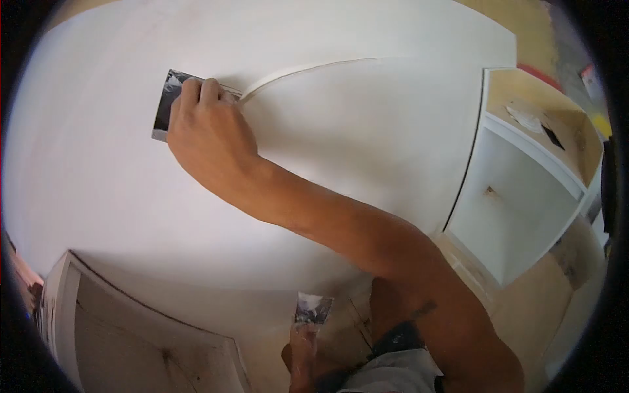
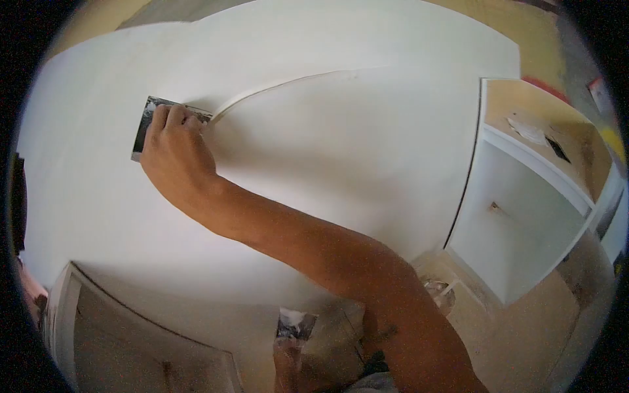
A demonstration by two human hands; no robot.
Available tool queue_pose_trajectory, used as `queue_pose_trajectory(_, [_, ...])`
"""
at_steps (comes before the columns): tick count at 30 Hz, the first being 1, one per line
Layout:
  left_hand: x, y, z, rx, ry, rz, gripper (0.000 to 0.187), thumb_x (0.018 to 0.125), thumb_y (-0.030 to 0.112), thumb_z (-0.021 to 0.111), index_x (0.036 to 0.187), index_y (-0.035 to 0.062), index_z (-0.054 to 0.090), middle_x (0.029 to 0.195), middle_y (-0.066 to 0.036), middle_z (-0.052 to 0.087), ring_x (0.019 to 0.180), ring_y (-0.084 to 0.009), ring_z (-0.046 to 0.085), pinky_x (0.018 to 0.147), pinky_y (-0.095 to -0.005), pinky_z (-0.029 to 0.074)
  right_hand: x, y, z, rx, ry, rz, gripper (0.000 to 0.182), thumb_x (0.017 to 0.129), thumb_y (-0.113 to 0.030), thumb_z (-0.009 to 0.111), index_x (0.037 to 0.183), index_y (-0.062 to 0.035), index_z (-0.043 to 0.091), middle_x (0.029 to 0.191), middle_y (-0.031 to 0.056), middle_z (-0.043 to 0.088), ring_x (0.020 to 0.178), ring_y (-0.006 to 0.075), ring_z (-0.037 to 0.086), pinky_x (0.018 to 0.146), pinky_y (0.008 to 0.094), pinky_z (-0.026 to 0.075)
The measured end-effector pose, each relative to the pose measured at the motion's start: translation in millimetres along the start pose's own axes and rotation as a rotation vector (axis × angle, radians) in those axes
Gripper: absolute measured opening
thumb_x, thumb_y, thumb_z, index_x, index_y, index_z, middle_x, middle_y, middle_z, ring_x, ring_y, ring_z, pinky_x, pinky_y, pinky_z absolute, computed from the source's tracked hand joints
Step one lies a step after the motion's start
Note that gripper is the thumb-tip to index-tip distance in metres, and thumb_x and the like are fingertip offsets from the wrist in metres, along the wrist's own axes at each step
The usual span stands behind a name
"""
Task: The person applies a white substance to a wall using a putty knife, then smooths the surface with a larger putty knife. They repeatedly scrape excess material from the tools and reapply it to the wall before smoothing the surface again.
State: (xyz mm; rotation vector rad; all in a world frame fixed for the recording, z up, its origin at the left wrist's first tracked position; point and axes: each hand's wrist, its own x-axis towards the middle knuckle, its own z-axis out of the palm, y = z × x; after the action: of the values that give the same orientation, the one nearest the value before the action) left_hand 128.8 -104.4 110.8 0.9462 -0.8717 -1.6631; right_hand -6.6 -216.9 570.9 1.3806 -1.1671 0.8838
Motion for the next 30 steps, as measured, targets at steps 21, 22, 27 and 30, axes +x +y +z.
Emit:
queue_pose_trajectory(21, [-48,186,145,-0.668,-0.271,0.056,0.033,0.101,0.031,0.048,0.110,0.0012,0.058,0.087,-0.008,0.069,0.058,-0.0183,0.067,0.038,-0.0285,0.052,-265,20,-74,1.501,-0.247,0.113,0.054,0.080,-0.005,0.070,0.131,-0.0081,0.052,0.133,0.0189,0.048,0.126,0.0377,0.045,0.104,0.0491,0.037])
queue_pose_trajectory(22, [-55,191,150,-0.536,-0.230,0.123,0.036,0.100,0.034,0.048,0.111,0.0011,0.058,0.088,-0.009,0.069,0.063,-0.0179,0.069,0.044,-0.0300,0.055,-278,23,-70,1.394,-0.377,0.329,0.054,0.080,-0.003,0.069,0.131,-0.0079,0.051,0.131,0.0188,0.048,0.126,0.0374,0.045,0.104,0.0477,0.038])
queue_pose_trajectory(27, [-38,182,153,-0.285,-0.201,0.424,0.053,0.100,0.040,0.050,0.133,-0.0005,0.045,0.118,-0.012,0.060,0.102,-0.0202,0.063,0.080,-0.0382,0.056,-289,70,-70,1.399,-0.437,0.775,0.048,0.085,-0.002,0.064,0.131,-0.0039,0.048,0.125,0.0180,0.055,0.117,0.0352,0.053,0.101,0.0423,0.043])
queue_pose_trajectory(30, [-25,168,152,-0.096,-0.253,0.649,0.047,0.097,0.015,0.045,0.141,0.0010,0.038,0.129,-0.015,0.052,0.119,-0.0266,0.053,0.099,-0.0440,0.045,-270,80,-102,2.096,0.011,1.757,0.033,0.090,-0.007,0.061,0.122,-0.0008,0.052,0.115,0.0132,0.061,0.105,0.0269,0.061,0.094,0.0441,0.049])
